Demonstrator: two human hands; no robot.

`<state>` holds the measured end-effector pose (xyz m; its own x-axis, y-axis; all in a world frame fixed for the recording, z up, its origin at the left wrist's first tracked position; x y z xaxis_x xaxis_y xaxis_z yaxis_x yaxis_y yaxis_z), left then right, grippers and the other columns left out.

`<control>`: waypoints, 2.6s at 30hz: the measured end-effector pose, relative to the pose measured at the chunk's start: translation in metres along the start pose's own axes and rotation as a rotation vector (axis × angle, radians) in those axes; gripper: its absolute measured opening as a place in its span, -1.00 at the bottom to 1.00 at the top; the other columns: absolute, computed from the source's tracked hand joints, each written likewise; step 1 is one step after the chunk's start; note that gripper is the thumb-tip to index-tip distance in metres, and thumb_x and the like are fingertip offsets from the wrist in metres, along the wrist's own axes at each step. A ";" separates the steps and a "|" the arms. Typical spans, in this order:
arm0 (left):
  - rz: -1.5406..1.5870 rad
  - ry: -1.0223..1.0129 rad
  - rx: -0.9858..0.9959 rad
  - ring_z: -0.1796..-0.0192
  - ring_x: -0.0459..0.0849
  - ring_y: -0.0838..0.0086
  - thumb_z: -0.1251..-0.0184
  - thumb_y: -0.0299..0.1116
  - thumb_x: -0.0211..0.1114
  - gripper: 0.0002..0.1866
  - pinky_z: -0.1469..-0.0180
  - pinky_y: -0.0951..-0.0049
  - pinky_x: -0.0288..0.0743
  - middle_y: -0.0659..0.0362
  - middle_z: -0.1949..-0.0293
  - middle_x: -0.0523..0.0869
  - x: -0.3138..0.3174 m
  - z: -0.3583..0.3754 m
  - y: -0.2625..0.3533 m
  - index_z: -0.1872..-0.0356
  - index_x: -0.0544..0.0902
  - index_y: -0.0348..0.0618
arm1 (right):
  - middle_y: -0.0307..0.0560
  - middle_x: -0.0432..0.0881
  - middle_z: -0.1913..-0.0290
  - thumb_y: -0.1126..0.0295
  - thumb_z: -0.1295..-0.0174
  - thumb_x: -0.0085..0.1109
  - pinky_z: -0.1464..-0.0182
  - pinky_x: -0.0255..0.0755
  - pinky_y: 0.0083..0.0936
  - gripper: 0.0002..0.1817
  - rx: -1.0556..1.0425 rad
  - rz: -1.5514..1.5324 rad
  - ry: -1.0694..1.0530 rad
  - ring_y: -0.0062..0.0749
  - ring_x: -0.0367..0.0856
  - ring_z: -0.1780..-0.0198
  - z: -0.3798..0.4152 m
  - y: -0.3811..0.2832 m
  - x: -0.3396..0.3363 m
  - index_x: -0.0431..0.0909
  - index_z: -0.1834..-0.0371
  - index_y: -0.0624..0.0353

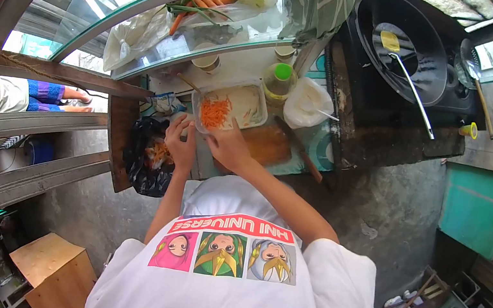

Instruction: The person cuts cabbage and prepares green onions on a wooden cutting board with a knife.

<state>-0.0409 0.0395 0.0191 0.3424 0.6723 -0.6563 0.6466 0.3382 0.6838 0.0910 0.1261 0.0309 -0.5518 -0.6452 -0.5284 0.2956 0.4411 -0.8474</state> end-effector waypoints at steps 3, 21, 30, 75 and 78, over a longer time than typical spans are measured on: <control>0.001 0.028 0.002 0.00 0.59 0.19 -0.20 -0.36 0.29 -0.83 -0.04 0.23 0.36 0.06 0.07 0.68 -0.002 -0.005 -0.001 0.22 0.70 -0.16 | 0.14 0.53 0.33 0.44 -0.03 0.21 -0.11 0.31 -0.24 -0.89 -0.019 0.167 -0.005 -0.03 0.52 0.18 0.029 0.026 -0.006 0.54 0.48 0.25; -0.050 0.028 -0.049 -0.03 0.46 0.36 -0.32 -0.19 0.19 -0.77 -0.08 0.26 0.17 0.25 0.13 0.65 0.001 -0.002 0.000 0.36 0.78 0.03 | 0.08 0.54 0.38 0.48 0.01 0.26 0.28 0.48 -0.26 -0.87 0.199 0.279 0.172 -0.05 0.57 0.34 0.084 0.107 -0.029 0.52 0.45 0.30; -0.023 0.128 -0.043 0.10 0.56 0.29 -0.24 -0.28 0.27 -0.84 0.00 0.32 0.28 0.21 0.22 0.69 -0.011 -0.001 -0.015 0.37 0.74 -0.10 | 0.17 0.59 0.41 0.45 0.07 0.23 0.27 0.50 -0.21 -0.86 0.482 0.398 -0.087 0.06 0.61 0.33 0.062 0.118 -0.024 0.53 0.52 0.32; 0.399 0.103 -0.162 0.08 0.60 0.33 -0.28 -0.41 0.24 -0.85 -0.01 0.36 0.41 0.11 0.23 0.71 -0.034 -0.022 0.020 0.27 0.72 -0.23 | -0.15 0.54 -0.17 0.50 -0.02 0.27 -0.41 0.01 -0.06 -0.58 -0.796 0.736 0.435 -0.30 0.39 -0.30 -0.111 -0.103 -0.139 0.46 0.00 0.06; 0.817 -0.119 -0.333 -0.03 0.55 0.42 -0.30 -0.23 0.27 -0.69 -0.04 0.39 0.40 0.16 0.10 0.66 -0.013 -0.023 0.022 0.07 0.65 -0.24 | -0.18 0.54 -0.18 0.52 -0.07 0.22 -0.42 0.04 -0.02 -0.64 -0.888 0.596 0.371 -0.27 0.38 -0.32 -0.066 -0.111 -0.125 0.47 0.02 0.07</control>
<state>-0.0469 0.0534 0.0501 0.6903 0.7210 0.0605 -0.0556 -0.0305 0.9980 0.0756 0.1998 0.1944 -0.7494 -0.0242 -0.6617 0.0122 0.9987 -0.0504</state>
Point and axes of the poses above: each hand's wrist, its own z-axis away from the middle knuckle, its own x-axis out of the palm, y = z × x, the point moved 6 cm from there along -z, towards the middle knuckle
